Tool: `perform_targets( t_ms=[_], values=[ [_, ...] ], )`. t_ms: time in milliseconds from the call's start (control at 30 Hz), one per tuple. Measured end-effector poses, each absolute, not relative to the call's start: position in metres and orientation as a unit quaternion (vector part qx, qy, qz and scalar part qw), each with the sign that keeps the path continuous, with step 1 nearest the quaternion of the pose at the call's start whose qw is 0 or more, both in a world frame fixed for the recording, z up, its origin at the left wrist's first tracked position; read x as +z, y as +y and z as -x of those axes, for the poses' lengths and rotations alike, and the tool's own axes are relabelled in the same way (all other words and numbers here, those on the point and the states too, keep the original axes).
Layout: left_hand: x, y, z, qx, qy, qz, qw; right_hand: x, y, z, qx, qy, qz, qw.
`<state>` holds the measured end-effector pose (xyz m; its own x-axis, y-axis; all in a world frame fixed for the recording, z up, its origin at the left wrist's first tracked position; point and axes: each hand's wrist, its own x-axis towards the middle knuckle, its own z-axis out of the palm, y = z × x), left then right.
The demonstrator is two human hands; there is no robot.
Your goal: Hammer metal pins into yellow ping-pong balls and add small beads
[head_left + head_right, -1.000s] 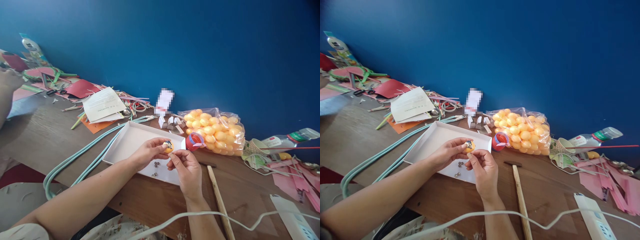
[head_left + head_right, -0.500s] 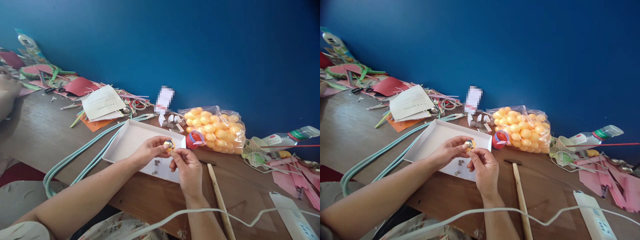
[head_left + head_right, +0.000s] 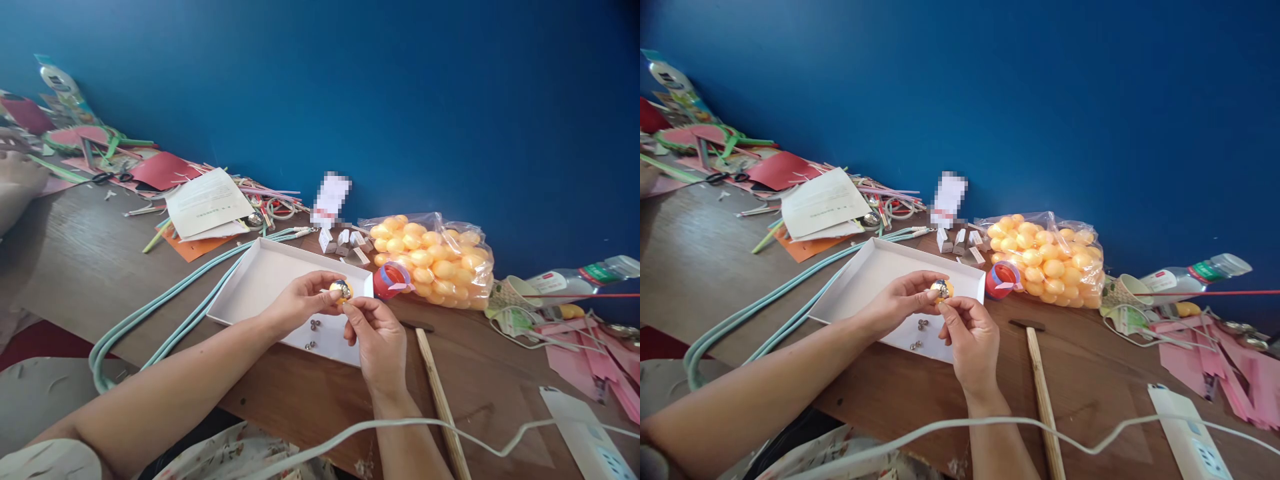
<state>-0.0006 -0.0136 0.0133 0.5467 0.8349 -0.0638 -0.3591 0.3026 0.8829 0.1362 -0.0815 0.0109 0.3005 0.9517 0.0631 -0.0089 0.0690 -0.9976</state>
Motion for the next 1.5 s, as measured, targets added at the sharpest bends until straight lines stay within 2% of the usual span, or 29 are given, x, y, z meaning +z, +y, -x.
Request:
perform_targets(
  t_ms=[1500],
  values=[
    [0.0195,-0.0152,0.0009,0.394,0.259,-0.423,0.774,0.0109,-0.0842,-0.1344,0.382,-0.432,0.56,0.594]
  ],
)
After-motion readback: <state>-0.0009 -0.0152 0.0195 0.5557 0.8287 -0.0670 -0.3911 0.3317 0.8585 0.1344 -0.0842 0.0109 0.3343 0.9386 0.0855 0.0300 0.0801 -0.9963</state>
